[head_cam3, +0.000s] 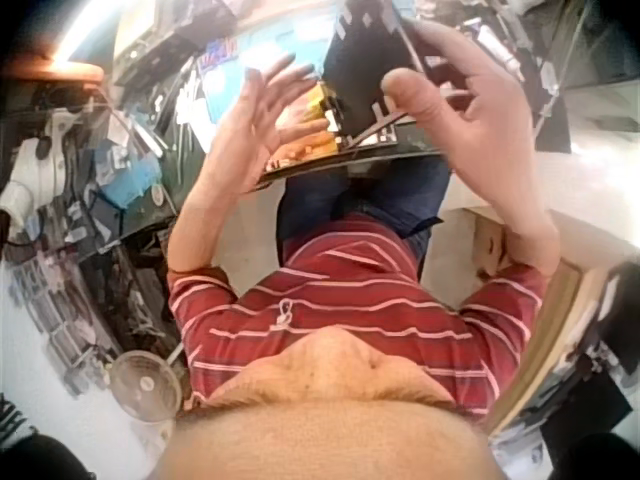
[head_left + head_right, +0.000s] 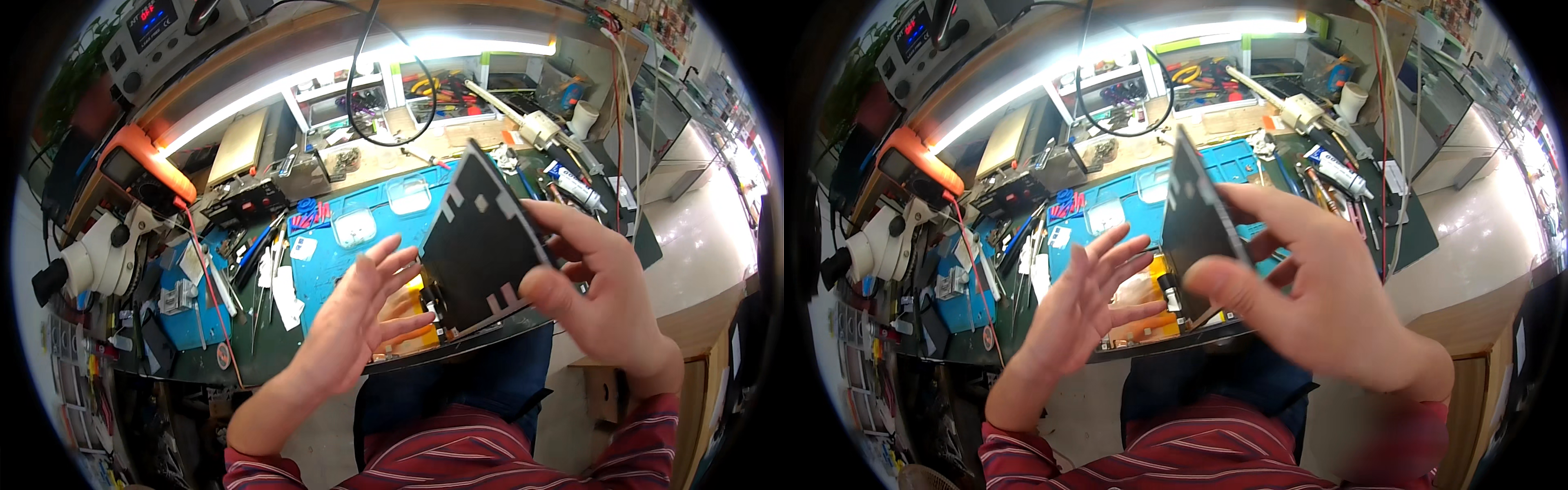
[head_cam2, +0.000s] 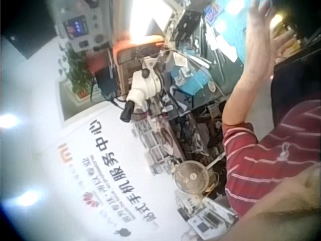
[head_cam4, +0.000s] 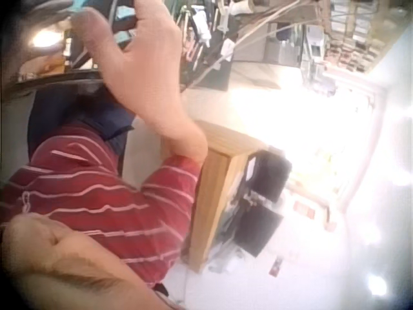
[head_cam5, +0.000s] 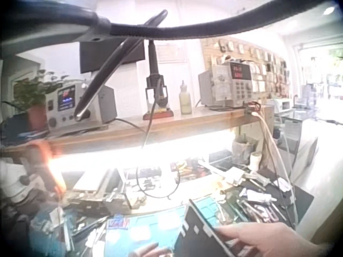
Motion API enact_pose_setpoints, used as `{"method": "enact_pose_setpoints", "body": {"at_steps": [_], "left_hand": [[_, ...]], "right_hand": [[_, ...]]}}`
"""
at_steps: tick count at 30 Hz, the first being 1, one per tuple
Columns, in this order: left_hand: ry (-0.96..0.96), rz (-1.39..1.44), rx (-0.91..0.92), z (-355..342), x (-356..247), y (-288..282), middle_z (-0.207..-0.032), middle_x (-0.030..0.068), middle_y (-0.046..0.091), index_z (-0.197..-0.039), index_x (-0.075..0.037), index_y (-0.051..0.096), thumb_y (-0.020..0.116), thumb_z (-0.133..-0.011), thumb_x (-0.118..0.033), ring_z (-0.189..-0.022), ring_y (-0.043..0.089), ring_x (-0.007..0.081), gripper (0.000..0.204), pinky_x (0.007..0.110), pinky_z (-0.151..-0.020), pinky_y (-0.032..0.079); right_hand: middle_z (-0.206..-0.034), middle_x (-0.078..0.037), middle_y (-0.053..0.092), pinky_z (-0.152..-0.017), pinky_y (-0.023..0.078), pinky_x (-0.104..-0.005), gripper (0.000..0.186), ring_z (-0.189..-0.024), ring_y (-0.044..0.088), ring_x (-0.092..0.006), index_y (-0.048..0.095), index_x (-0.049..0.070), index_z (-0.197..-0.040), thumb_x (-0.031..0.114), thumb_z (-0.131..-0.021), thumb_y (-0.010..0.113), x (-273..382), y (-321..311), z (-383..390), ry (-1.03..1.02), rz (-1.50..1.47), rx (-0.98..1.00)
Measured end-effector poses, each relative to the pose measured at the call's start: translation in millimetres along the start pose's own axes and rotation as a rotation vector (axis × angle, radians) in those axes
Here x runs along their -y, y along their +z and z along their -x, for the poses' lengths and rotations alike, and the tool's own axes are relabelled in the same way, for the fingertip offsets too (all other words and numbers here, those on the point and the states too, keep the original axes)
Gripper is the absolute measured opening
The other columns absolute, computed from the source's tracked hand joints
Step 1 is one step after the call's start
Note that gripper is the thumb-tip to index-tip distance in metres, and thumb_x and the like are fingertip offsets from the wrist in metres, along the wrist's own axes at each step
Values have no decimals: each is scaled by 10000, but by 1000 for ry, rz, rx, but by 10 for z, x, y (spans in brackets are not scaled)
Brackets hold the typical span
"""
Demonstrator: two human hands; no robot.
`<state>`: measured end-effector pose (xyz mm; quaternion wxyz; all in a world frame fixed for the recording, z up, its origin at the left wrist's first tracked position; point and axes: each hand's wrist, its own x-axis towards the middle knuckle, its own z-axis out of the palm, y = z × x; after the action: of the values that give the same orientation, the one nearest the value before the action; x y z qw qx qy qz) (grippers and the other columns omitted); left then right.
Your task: The person assembles a tablet by placing a metal shielding plate over the internal components, then secures it with multiple screws using a screwdriver. The device is flipped to show the back cover is attached.
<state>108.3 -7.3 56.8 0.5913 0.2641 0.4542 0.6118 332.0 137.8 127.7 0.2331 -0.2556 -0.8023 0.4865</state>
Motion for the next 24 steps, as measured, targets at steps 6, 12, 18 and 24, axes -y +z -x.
{"method": "enact_pose_setpoints", "body": {"at_steps": [6, 12, 18, 24], "left_hand": [[-148, 50, -53, 206, -405, 81, -1739, 208, 245, -1717, -73, 128, 328, -1011, -839, -1590, 325, 322, 1061, 575, -1156, 484], [-60, 48, -94, 391, -292, -175, -1499, 123, 595, -1590, -50, 419, 455, -1163, -371, -1359, 614, 241, 535, 443, -1110, 535], [-4, 178, -281, 499, 57, -544, -1475, 151, 622, -1583, 0, 425, 494, -1088, -94, -1303, 665, 270, 509, 448, -1094, 561], [7, 155, -289, 417, 290, -799, -1461, 190, 625, -1570, 52, 427, 492, -1060, -67, -1290, 664, 283, 528, 435, -1089, 555]], "right_hand": [[-1263, -175, 682, -855, 609, -383, 892, -1067, 719, -289, 558, 6, -1505, 456, -826, 920, -41, 447, -26, -427, 269, 171], [-1230, -192, 716, -999, 530, -475, 524, -1120, 691, -370, 618, -17, -1391, 291, -988, 746, -280, 745, -58, -520, 262, 184], [-1211, -179, 752, -957, 547, -421, 383, -1118, 722, -338, 647, 16, -1382, 92, -1008, 678, -816, 249, -123, -228, 274, -188], [-1186, -159, 788, -975, 545, -349, 352, -1117, 747, -224, 643, -21, -1385, 93, -1052, 644, -1545, -396, 352, 59, 230, -474]]}}
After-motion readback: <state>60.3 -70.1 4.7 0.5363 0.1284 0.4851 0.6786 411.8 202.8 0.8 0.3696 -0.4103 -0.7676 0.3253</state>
